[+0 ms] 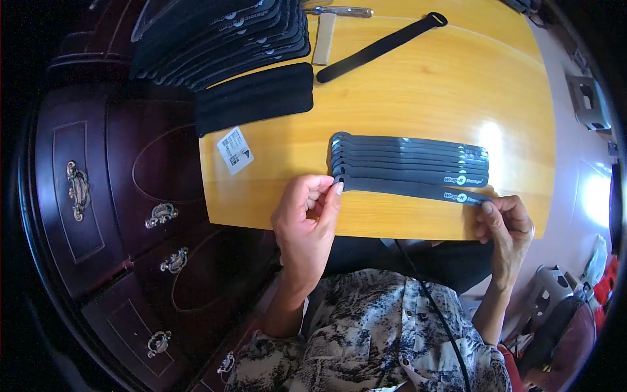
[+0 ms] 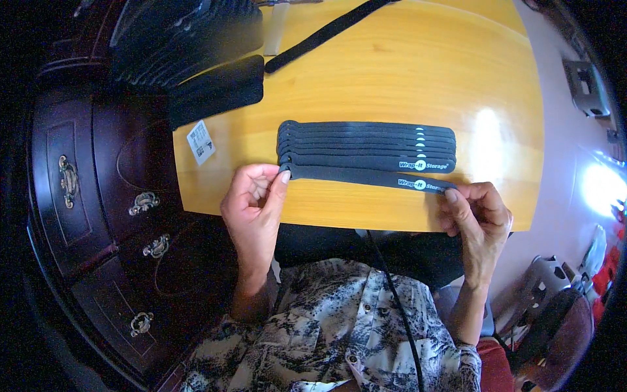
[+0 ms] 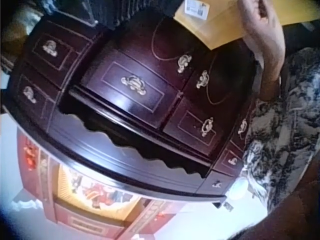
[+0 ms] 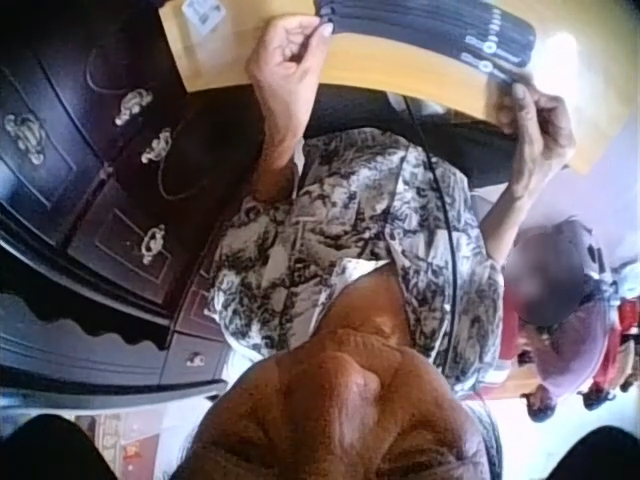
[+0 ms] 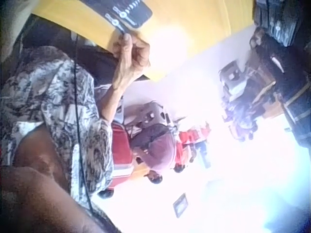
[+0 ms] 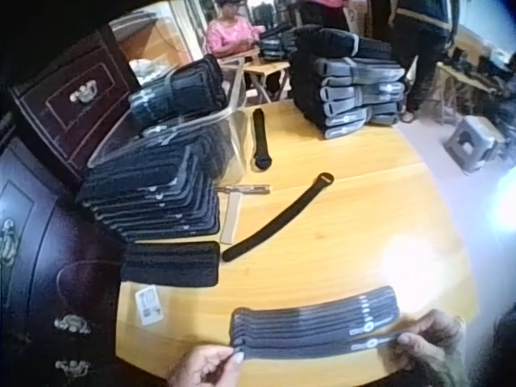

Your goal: Organizing and bundling black textile straps in a manufacturing setting.

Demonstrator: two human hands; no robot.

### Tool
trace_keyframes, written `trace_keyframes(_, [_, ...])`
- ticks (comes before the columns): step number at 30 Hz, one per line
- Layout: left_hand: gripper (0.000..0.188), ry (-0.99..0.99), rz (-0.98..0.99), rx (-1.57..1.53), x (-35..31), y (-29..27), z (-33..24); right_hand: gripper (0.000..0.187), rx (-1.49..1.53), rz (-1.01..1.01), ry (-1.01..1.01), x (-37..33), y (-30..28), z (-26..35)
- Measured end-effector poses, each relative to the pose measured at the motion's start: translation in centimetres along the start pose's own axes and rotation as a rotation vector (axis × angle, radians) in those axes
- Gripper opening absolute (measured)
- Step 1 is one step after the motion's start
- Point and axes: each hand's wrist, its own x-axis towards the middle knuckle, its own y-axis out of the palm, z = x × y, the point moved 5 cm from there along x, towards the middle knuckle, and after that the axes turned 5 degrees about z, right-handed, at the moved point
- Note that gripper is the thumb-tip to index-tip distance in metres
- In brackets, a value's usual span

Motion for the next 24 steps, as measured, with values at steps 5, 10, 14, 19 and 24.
trace_keyframes(5, [0.012,-0.01,-0.001,0.053,0.16,0.06,-0.2,0.014,-0.015,-0.001,0.016,0.14,0.01,-0.04])
trace_keyframes(10, [0.012,-0.022,-0.005,0.045,0.35,0.15,-0.3,0.014,-0.017,-0.014,0.01,0.21,0.04,-0.08])
trace_keyframes(14, [0.012,-0.03,0.007,0.062,0.52,0.24,-0.37,0.013,-0.027,-0.029,0.004,0.23,0.02,-0.23])
trace_keyframes(19, [0.012,-0.048,0.018,0.062,0.65,0.27,-0.54,0.013,-0.043,-0.041,0.018,0.31,0.07,-0.19])
trace_keyframes(24, [0.012,-0.053,0.023,0.044,0.74,0.25,-0.54,0.014,-0.022,-0.043,0.034,0.35,0.27,-0.17])
